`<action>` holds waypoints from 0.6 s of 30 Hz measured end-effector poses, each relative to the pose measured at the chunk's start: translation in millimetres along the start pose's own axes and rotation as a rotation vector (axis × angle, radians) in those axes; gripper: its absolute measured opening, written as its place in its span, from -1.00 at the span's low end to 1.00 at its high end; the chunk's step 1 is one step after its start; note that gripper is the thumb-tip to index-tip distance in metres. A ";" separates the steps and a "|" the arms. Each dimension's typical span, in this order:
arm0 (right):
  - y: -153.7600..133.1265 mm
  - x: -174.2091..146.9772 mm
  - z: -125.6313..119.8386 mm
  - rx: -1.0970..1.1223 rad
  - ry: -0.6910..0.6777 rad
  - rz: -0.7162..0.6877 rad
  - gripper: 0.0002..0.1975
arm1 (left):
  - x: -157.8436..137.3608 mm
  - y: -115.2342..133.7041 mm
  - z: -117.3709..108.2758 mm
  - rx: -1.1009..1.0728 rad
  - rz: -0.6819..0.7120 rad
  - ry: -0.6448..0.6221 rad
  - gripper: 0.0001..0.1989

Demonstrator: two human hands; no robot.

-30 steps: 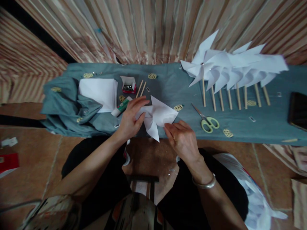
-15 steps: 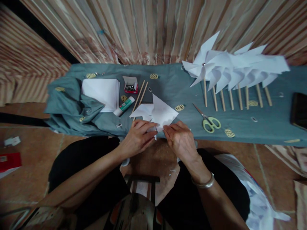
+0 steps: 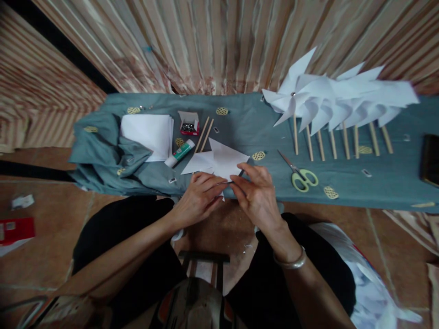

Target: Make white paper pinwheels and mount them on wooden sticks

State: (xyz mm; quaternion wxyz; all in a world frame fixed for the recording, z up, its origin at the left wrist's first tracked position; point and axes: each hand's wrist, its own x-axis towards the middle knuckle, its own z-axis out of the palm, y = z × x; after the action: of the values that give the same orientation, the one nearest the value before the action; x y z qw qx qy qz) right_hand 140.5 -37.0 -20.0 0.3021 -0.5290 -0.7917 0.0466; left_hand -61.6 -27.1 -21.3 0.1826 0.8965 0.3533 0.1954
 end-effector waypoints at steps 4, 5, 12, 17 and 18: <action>5.8 2.7 3.5 0.149 -0.046 0.049 -0.82 | -0.8 0.9 -0.9 -0.014 0.007 -0.014 -0.68; 6.8 3.5 4.4 0.181 -0.066 0.062 -0.83 | -1.4 0.6 -0.7 -0.011 0.015 -0.013 -0.68; 11.2 8.6 3.5 0.447 -0.172 0.194 -0.88 | -8.3 -4.0 -0.5 0.056 0.033 0.064 -0.73; 14.3 10.7 -3.5 0.524 -0.224 0.310 -0.87 | -13.0 -4.0 -2.2 0.053 0.024 0.082 -0.75; 14.5 11.0 -3.8 0.501 -0.235 0.326 -0.86 | -13.9 -4.0 -1.9 0.059 0.033 0.080 -0.76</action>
State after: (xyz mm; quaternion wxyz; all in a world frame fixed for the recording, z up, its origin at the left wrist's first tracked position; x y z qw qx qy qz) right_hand 151.4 -22.1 -18.0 0.3181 -0.5488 -0.6899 0.3488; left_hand -74.1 -33.8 -24.7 0.1384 0.8987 0.3511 0.2233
